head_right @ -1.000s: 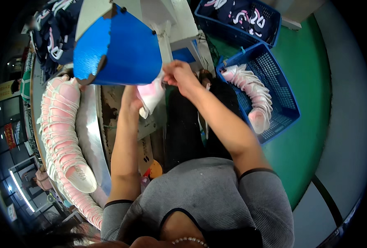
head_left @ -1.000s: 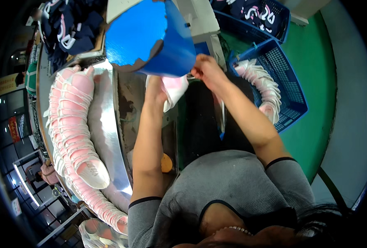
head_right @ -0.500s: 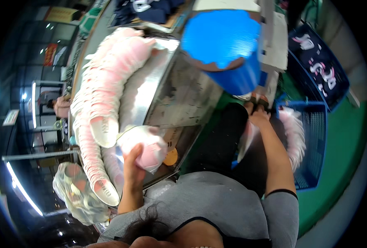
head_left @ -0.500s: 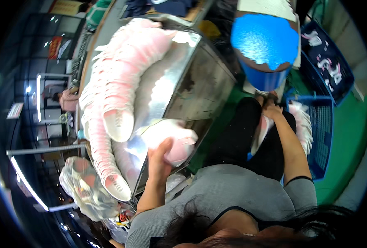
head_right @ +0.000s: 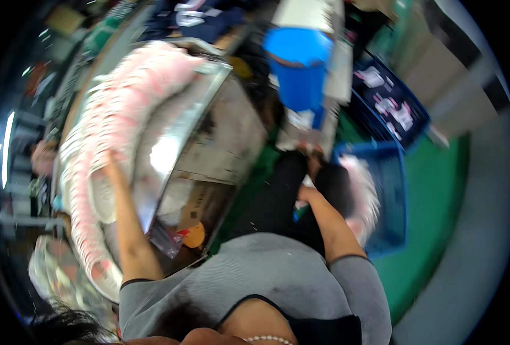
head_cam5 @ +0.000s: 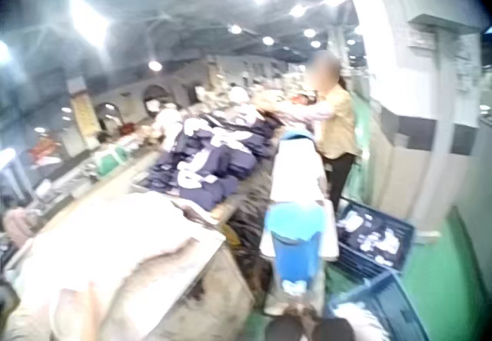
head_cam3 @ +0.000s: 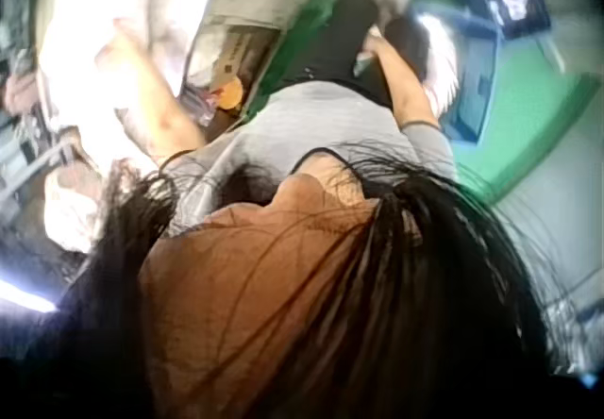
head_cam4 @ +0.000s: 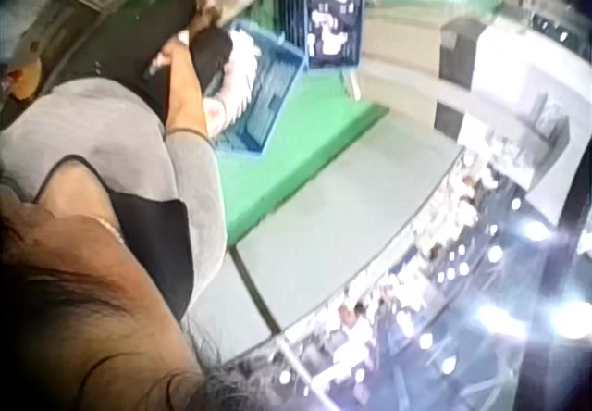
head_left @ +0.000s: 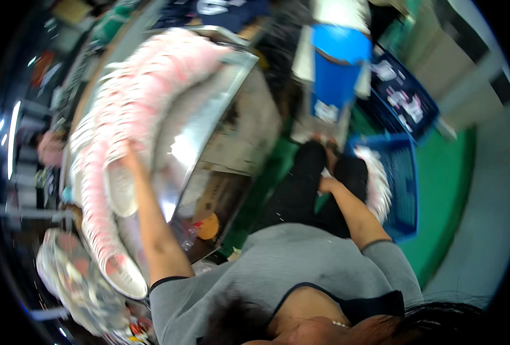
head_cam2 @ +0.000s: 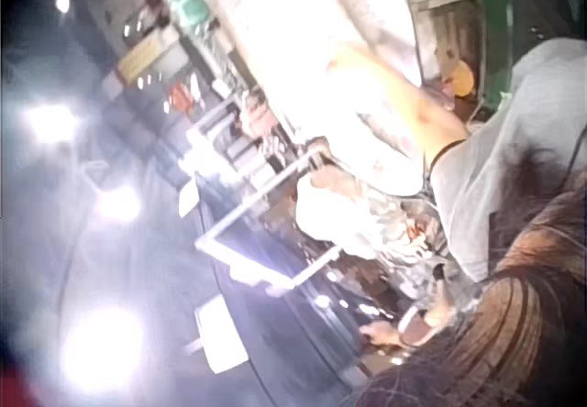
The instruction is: The person picks up pink and white shoe uppers from a large stack, fits them onto a blue machine for a short period, and then places the processed uppers into a blue plastic crate.
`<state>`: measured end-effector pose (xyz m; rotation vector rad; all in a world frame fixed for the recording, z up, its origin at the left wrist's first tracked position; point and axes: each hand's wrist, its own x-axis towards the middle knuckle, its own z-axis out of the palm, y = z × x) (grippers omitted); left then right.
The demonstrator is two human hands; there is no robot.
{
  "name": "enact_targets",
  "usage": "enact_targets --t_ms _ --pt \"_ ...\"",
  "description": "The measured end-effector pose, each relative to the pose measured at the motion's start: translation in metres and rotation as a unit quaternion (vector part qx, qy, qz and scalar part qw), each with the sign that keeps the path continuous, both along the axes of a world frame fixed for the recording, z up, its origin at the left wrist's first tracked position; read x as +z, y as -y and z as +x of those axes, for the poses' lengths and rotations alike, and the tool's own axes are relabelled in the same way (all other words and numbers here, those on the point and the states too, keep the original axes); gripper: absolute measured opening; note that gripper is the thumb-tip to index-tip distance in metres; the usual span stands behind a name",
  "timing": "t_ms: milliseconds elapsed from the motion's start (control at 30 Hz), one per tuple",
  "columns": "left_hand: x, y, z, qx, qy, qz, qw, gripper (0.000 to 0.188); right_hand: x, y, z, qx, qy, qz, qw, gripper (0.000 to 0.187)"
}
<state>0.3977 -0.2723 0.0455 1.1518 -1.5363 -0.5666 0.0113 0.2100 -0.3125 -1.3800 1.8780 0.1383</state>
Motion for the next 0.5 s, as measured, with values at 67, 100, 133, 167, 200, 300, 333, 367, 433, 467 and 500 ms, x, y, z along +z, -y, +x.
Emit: enact_targets --t_ms 67,100,133,167,200,300,333,367,433,467,500 --pt "0.005 -0.007 0.002 -0.067 -0.006 0.121 0.99 0.025 -0.006 -0.012 -0.001 -0.121 -0.002 -0.039 0.992 0.038" --pt "0.01 -0.015 -0.007 0.025 -0.051 0.198 0.979 0.029 -0.012 -0.015 -0.002 -0.182 -0.008 -0.085 0.98 0.039" --pt "0.025 -0.046 -0.019 -0.008 -0.103 0.225 0.969 0.029 0.054 0.0 0.001 -0.291 0.026 -0.129 0.948 0.036" --pt "0.025 -0.04 -0.006 -0.064 -0.114 0.196 0.972 0.03 0.041 -0.007 -0.009 -0.34 0.023 -0.208 0.917 0.037" --pt "0.023 -0.04 0.003 -0.095 -0.099 0.18 0.974 0.034 0.036 -0.014 -0.016 -0.419 0.054 -0.279 0.862 0.034" --pt "0.026 -0.077 0.004 -0.118 -0.069 0.101 0.986 0.05 0.08 -0.022 -0.043 -0.65 0.397 -0.265 0.592 0.027" --pt "0.026 -0.104 -0.006 -0.064 -0.039 0.068 0.995 0.051 0.095 -0.032 -0.052 -0.64 0.413 -0.291 0.579 0.026" --pt "0.022 -0.128 -0.013 -0.011 -0.01 0.037 0.999 0.051 0.107 -0.044 -0.059 -0.642 0.409 -0.307 0.572 0.027" --pt "0.01 -0.168 -0.031 0.055 0.153 -0.087 0.983 0.05 0.132 -0.068 -0.067 -0.645 0.417 -0.356 0.532 0.027" --pt "0.001 -0.191 -0.042 -0.019 0.122 -0.089 0.988 0.045 0.137 -0.08 -0.071 -0.646 0.414 -0.385 0.513 0.027" --pt "-0.013 -0.209 -0.052 -0.075 0.143 -0.096 0.982 0.042 0.142 -0.091 -0.073 -0.656 0.4 -0.399 0.5 0.026"
